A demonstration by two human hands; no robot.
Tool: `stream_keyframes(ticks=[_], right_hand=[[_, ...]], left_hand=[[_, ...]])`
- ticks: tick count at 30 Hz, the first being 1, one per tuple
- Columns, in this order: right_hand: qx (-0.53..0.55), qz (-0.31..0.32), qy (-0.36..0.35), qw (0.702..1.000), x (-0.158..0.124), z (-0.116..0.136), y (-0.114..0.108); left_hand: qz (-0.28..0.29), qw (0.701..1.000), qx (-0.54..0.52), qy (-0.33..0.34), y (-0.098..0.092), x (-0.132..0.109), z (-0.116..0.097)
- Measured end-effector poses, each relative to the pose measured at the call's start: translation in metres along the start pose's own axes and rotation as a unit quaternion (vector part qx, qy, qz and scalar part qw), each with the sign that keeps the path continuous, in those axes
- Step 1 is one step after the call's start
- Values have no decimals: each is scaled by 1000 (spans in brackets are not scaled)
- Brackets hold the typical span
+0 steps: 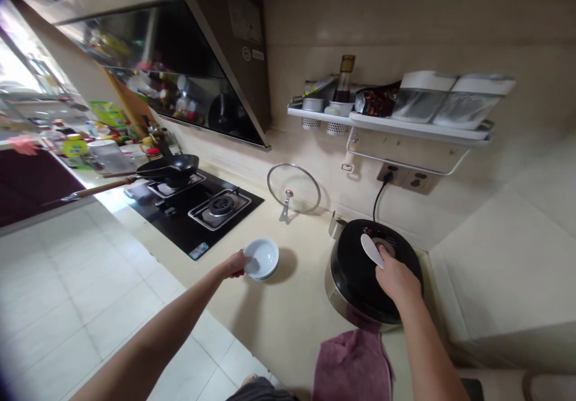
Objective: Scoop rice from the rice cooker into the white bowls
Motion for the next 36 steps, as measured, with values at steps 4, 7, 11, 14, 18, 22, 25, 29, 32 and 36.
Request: stream_keyframes(ticks=[4, 7, 11, 14, 18, 22, 25, 29, 32, 36], right_hand=[[8, -1, 6, 1000, -1, -1, 0], [5, -1, 0, 1000, 0, -1, 0], [-5, -3, -4, 1000, 2, 1, -1], [-14, 2, -4, 1000, 1, 4, -2], [-27, 8, -10, 1000, -2, 8, -3], [-29, 10, -11, 999, -2, 7, -2], [-34, 2, -15, 999, -3, 8, -4], [-43, -9, -19, 999, -6, 10, -9], [-47, -3, -23, 999, -7, 13, -11], [-43, -17, -22, 999, -6, 14, -13]], left_hand=[[9, 999, 52, 0, -2, -10, -13], [-11, 997, 80, 7, -7, -17, -24], [-26, 994, 104, 32, -15, -23, -43], [-48, 989, 115, 82, -23, -37, -58], [-133, 961, 140, 197, -39, -83, -58], [-178, 922, 194, 285, -46, -124, -5], [-259, 852, 258, 375, -59, -144, 32], [-330, 898, 209, 204, -94, -123, 62], [-287, 943, 58, 156, -89, -115, 41], [-157, 972, -136, 107, -50, -94, 4]])
Point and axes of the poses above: each hand's wrist, its own x-axis towards the middle knuckle, its own y-axis out of the palm, z = x × y, the point moved 9 cm from there along x, towards the middle knuckle, and after that the axes turned 9 degrees about -y, right-handed, at the moved point
